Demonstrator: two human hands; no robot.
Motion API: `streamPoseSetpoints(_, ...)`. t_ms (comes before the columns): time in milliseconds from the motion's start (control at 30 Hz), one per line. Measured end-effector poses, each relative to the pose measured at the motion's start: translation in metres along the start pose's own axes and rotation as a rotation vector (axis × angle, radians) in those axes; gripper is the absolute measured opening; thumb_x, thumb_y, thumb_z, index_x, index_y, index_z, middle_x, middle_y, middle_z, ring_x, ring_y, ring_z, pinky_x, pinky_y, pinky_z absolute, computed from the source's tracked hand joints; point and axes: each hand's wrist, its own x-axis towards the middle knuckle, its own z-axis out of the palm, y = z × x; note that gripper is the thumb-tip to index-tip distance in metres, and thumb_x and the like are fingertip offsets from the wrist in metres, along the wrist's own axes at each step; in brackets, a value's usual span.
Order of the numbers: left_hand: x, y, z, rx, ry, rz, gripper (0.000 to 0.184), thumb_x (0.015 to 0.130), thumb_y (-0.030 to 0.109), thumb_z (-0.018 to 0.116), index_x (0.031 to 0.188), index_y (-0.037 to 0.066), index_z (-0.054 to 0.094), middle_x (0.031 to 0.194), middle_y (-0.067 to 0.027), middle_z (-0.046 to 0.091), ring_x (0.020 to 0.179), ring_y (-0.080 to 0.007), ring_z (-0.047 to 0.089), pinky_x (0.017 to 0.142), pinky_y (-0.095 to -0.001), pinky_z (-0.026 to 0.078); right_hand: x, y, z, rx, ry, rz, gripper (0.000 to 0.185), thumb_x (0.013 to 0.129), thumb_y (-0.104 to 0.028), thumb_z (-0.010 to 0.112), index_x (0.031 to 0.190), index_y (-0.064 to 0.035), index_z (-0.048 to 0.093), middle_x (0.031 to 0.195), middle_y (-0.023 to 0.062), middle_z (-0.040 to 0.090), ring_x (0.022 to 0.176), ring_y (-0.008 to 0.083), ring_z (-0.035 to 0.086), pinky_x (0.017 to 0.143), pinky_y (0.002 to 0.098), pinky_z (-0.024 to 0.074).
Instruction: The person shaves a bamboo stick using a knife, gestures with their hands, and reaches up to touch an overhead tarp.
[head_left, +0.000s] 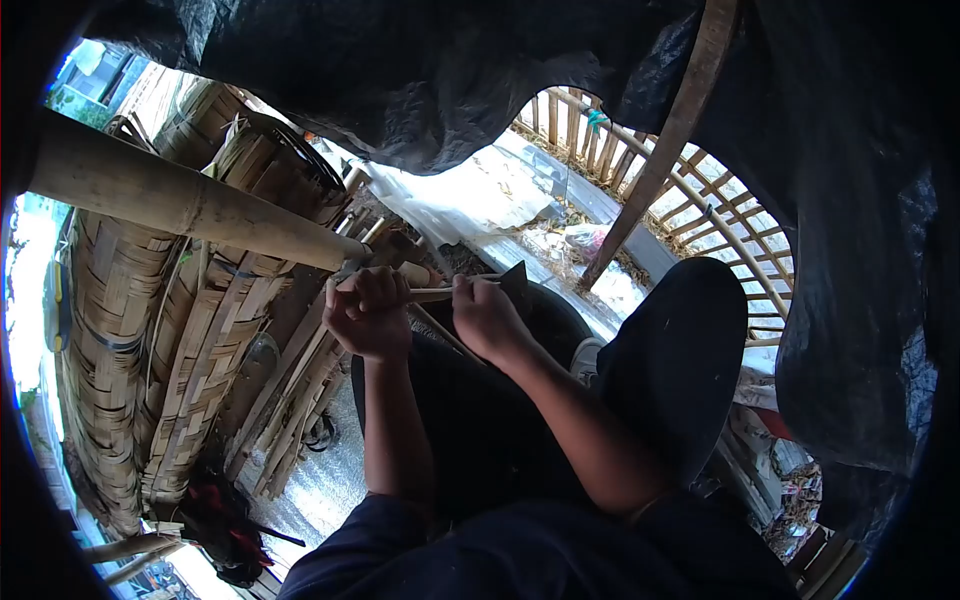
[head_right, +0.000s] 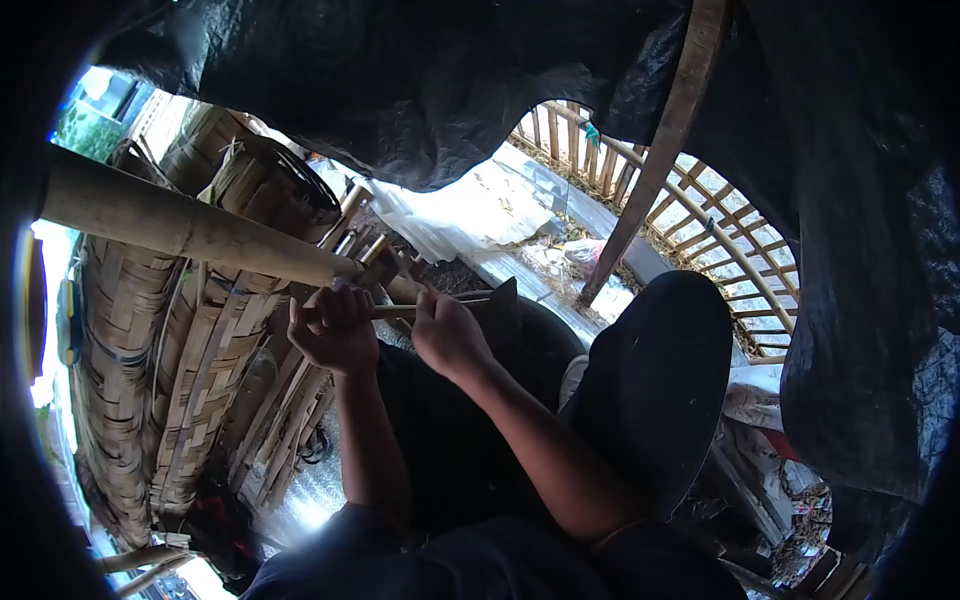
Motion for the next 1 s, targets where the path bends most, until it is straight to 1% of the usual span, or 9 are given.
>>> streamPoseSetpoints(67, -0.001, -0.003, 0.006, -0.096, 0.028, 0.094, 0.052, 0.095, 0.046, 0.032, 0.055, 0.012, 0.026, 0.052, 0.0001, 0.023, 0.049, -0.0144, 0.025, 0.049, -0.0323, 0.023, -0.014, -0.01, 0.003, -0.128, -0.137, -0.153, 0.037, 0.098, -0.028, 0.04, 0.086, 0.0027, 0.058, 0.072, 0.0274, 0.061, 0.079, 0.0443, 0.062, 0.075, 0.0511, 0.0485)
streamPoseSetpoints(167, -0.005, -0.006, -0.001, -0.255, 0.104, 0.161, 0.049, 0.095, 0.042, 0.031, 0.055, 0.013, 0.026, 0.052, 0.0003, 0.022, 0.047, -0.0138, 0.023, 0.046, -0.031, 0.022, -0.023, 0.002, 0.038, -0.068, 0.077, -0.342, 0.032, 0.096, -0.025, 0.045, 0.083, 0.0027, 0.056, 0.07, 0.0269, 0.062, 0.075, 0.0446, 0.063, 0.071, 0.0518, 0.0516)
streamPoseSetpoints(200, -0.005, -0.004, -0.009, -0.253, 0.108, 0.158, 0.049, 0.095, 0.042, 0.031, 0.055, 0.013, 0.026, 0.052, 0.0003, 0.022, 0.047, -0.0138, 0.023, 0.046, -0.031, 0.022, -0.023, 0.005, 0.044, -0.075, 0.094, -0.42, 0.028, 0.095, -0.02, 0.047, 0.08, 0.0022, 0.054, 0.069, 0.0265, 0.062, 0.073, 0.0432, 0.064, 0.064, 0.051, 0.0521)
streamPoseSetpoints(300, -0.002, 0.001, -0.039, -0.183, 0.011, 0.074, 0.05, 0.094, 0.044, 0.032, 0.055, 0.012, 0.026, 0.051, 0.0007, 0.021, 0.043, -0.013, 0.02, 0.043, -0.0299, 0.02, -0.014, 0.015, 0.058, -0.172, 0.054, -0.485, 0.026, 0.095, -0.018, 0.048, 0.08, 0.0019, 0.055, 0.069, 0.0269, 0.062, 0.071, 0.043, 0.064, 0.061, 0.0505, 0.0523)
streamPoseSetpoints(433, 0.003, 0.005, -0.059, -0.224, -0.07, 0.092, 0.05, 0.092, 0.046, 0.031, 0.055, 0.012, 0.026, 0.049, 0.0013, 0.02, 0.04, -0.0124, 0.017, 0.04, -0.0295, 0.018, -0.005, 0.014, 0.07, -0.147, 0.057, -0.471, 0.026, 0.095, -0.018, 0.048, 0.08, 0.002, 0.054, 0.069, 0.0273, 0.061, 0.071, 0.0435, 0.064, 0.06, 0.0505, 0.0524)
streamPoseSetpoints(533, 0.004, 0.009, -0.071, -0.228, -0.06, 0.099, 0.051, 0.091, 0.048, 0.029, 0.054, 0.013, 0.026, 0.047, 0.0016, 0.019, 0.04, -0.0122, 0.016, 0.039, -0.0298, 0.017, 0.0, 0.015, 0.077, -0.142, 0.073, -0.531, 0.02, 0.093, -0.012, 0.049, 0.079, 0.0023, 0.053, 0.062, 0.0257, 0.059, 0.062, 0.0429, 0.062, 0.052, 0.0488, 0.0503)
streamPoseSetpoints(733, 0.003, 0.01, -0.069, -0.182, -0.058, 0.123, 0.052, 0.092, 0.049, 0.029, 0.054, 0.014, 0.024, 0.047, 0.0024, 0.017, 0.04, -0.0111, 0.013, 0.039, -0.0294, 0.013, 0.021, 0.039, 0.074, -0.319, 0.087, -0.296, 0.028, 0.096, -0.017, 0.046, 0.08, 0.0028, 0.057, 0.068, 0.0273, 0.061, 0.071, 0.0439, 0.063, 0.064, 0.0526, 0.0505)
streamPoseSetpoints(867, 0.009, 0.008, -0.064, -0.183, -0.016, 0.096, 0.051, 0.089, 0.049, 0.03, 0.054, 0.012, 0.026, 0.046, 0.0013, 0.02, 0.037, -0.0118, 0.014, 0.037, -0.03, 0.014, -0.001, 0.013, 0.078, -0.227, 0.102, -0.382, 0.033, 0.097, -0.02, 0.044, 0.079, 0.0025, 0.058, 0.069, 0.028, 0.06, 0.072, 0.0451, 0.062, 0.063, 0.0534, 0.0499)
streamPoseSetpoints(1000, 0.012, 0.005, -0.068, -0.175, -0.035, 0.094, 0.052, 0.09, 0.05, 0.029, 0.055, 0.012, 0.026, 0.046, 0.0018, 0.019, 0.038, -0.0117, 0.014, 0.038, -0.0302, 0.014, 0.019, 0.038, 0.07, -0.289, 0.154, -0.245, 0.034, 0.097, -0.021, 0.044, 0.076, 0.0018, 0.057, 0.067, 0.0279, 0.06, 0.071, 0.0448, 0.062, 0.062, 0.0535, 0.0498)
